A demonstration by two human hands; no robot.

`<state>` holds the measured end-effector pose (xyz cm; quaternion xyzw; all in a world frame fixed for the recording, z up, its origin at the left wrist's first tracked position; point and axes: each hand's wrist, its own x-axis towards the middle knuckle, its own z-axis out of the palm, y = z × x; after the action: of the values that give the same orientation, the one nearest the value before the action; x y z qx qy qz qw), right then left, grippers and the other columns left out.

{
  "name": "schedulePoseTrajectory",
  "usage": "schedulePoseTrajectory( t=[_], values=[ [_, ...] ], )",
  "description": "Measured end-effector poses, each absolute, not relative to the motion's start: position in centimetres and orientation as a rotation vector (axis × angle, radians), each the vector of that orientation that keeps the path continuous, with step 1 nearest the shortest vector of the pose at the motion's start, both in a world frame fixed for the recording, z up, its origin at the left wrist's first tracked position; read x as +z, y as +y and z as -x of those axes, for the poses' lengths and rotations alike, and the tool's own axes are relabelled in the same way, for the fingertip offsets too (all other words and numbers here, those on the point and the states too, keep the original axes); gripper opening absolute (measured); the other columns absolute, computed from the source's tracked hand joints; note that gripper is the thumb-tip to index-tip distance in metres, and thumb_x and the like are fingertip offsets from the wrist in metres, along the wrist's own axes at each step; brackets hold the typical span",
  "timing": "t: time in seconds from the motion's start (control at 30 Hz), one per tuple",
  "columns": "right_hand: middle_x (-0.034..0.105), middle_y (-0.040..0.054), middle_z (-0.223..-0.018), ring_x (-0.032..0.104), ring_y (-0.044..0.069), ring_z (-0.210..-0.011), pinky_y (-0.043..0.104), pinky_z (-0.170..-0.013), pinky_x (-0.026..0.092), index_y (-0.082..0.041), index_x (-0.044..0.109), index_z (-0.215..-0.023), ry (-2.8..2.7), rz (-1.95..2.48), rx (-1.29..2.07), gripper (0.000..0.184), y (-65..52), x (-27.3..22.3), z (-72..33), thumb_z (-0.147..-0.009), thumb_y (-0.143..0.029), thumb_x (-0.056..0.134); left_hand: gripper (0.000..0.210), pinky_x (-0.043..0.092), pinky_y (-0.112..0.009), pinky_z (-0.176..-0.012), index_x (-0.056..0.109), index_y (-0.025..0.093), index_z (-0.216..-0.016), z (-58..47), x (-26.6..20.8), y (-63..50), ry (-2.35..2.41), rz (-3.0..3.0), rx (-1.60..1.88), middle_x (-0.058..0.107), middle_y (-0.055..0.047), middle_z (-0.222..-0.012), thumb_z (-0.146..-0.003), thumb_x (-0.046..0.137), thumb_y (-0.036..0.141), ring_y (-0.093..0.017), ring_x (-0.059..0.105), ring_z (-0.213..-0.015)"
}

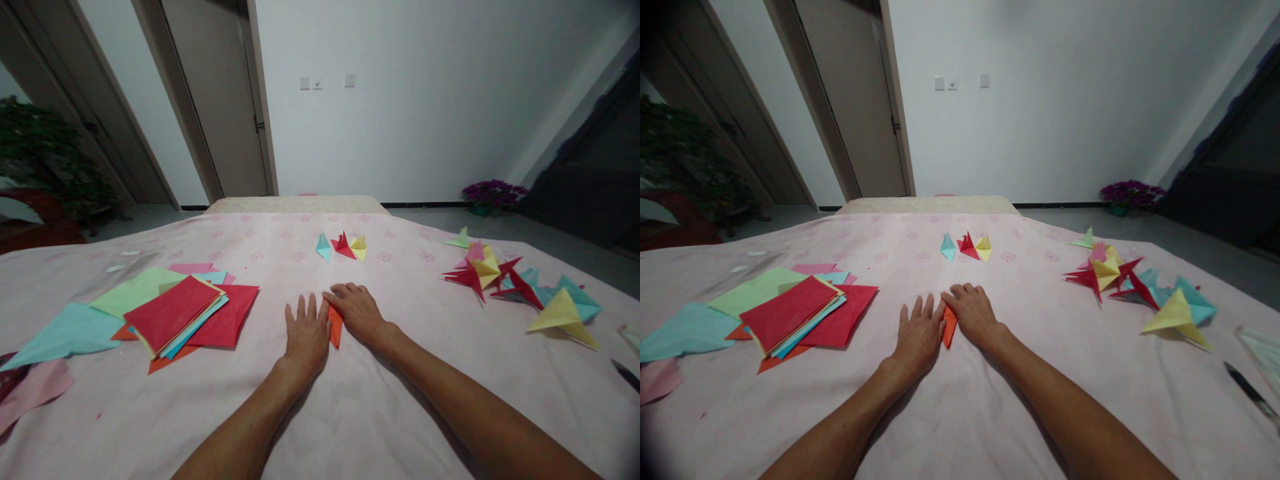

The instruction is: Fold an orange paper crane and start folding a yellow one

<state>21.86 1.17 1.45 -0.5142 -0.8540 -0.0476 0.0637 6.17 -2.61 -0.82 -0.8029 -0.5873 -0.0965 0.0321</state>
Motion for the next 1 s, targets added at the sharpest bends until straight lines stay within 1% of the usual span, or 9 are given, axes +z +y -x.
schedulePoseTrajectory(
  t=[0.17, 0.37, 0.43, 0.53, 0.6, 0.67, 0.8, 1.0],
  values=[
    [0.058, 0.0126, -0.130, 0.051, 0.030, -0.110, 0.045, -0.088, 0.032, -0.027, 0.051, -0.135, -2.568, 1.645, -0.218, 0.039, 1.1, 1.7, -21.0, -0.097, -0.027, 0.044, 0.050, 0.020, -0.063, -0.113, 0.037, 0.027, -0.149, -6.2, -1.0, -2.6, -1.808, 2.476, -0.283, 0.037, -0.011, -0.156, -0.100, 0.030, 0.034, -0.036, 0.029, -0.143],
    [0.059, 0.0132, -0.129, 0.051, 0.030, -0.110, 0.046, -0.088, 0.034, -0.027, 0.052, -0.135, -2.556, 1.681, -0.208, 0.039, 1.7, 2.1, -21.0, -0.097, -0.025, 0.043, 0.050, 0.023, -0.062, -0.112, 0.038, 0.027, -0.149, -6.0, -1.0, -2.7, -1.796, 2.487, -0.290, 0.037, -0.010, -0.155, -0.100, 0.030, 0.035, -0.036, 0.030, -0.143],
    [0.057, 0.0117, -0.133, 0.050, 0.031, -0.114, 0.046, -0.088, 0.036, -0.030, 0.053, -0.135, -2.556, 1.692, -0.118, 0.039, 2.3, 2.3, -21.4, -0.097, -0.026, 0.044, 0.049, 0.023, -0.062, -0.112, 0.039, 0.027, -0.148, -6.0, -0.9, -2.8, -1.786, 2.487, -0.300, 0.038, -0.010, -0.155, -0.100, 0.030, 0.035, -0.036, 0.030, -0.143],
    [0.054, 0.0046, -0.141, 0.048, 0.029, -0.122, 0.045, -0.091, 0.039, -0.036, 0.056, -0.134, -2.507, 1.702, 0.093, 0.042, 3.1, 2.4, -22.6, -0.096, -0.021, 0.042, 0.048, 0.023, -0.061, -0.112, 0.040, 0.029, -0.147, -5.9, -0.9, -2.8, -1.793, 2.488, -0.291, 0.037, -0.009, -0.155, -0.100, 0.030, 0.036, -0.035, 0.030, -0.143],
    [0.056, 0.0020, -0.140, 0.050, 0.024, -0.122, 0.042, -0.095, 0.039, -0.035, 0.056, -0.134, -2.396, 1.703, 0.225, 0.044, 3.2, 2.2, -23.4, -0.097, -0.019, 0.038, 0.048, 0.023, -0.061, -0.112, 0.040, 0.029, -0.147, -5.9, -0.9, -2.9, -1.803, 2.487, -0.285, 0.037, -0.009, -0.156, -0.100, 0.030, 0.036, -0.034, 0.030, -0.143],
    [0.060, 0.0015, -0.136, 0.053, 0.021, -0.120, 0.037, -0.097, 0.040, -0.031, 0.059, -0.133, -2.297, 1.678, 0.276, 0.042, 2.8, 2.0, -23.8, -0.099, -0.021, 0.037, 0.048, 0.023, -0.060, -0.112, 0.040, 0.029, -0.147, -5.9, -0.8, -2.9, -1.808, 2.486, -0.278, 0.037, -0.009, -0.156, -0.101, 0.030, 0.036, -0.034, 0.030, -0.143],
    [0.061, 0.0003, -0.134, 0.053, 0.020, -0.120, 0.037, -0.098, 0.039, -0.034, 0.063, -0.127, -2.320, 1.584, 0.144, 0.036, 0.9, 1.3, -23.5, -0.100, -0.030, 0.039, 0.049, 0.023, -0.060, -0.112, 0.039, 0.029, -0.148, -5.9, -0.9, -2.9, -1.795, 2.484, -0.285, 0.037, -0.009, -0.155, -0.100, 0.031, 0.035, -0.035, 0.030, -0.143],
    [0.050, 0.0023, -0.146, 0.042, 0.023, -0.129, 0.043, -0.105, 0.031, -0.033, 0.053, -0.138, -2.393, 1.602, 0.029, 0.040, -0.5, 0.3, -22.8, -0.099, -0.030, 0.041, 0.051, 0.022, -0.062, -0.112, 0.037, 0.027, -0.149, -5.8, -0.8, -2.8, -1.786, 2.496, -0.274, 0.035, -0.010, -0.157, -0.101, 0.029, 0.039, -0.034, 0.028, -0.144]
  ],
)
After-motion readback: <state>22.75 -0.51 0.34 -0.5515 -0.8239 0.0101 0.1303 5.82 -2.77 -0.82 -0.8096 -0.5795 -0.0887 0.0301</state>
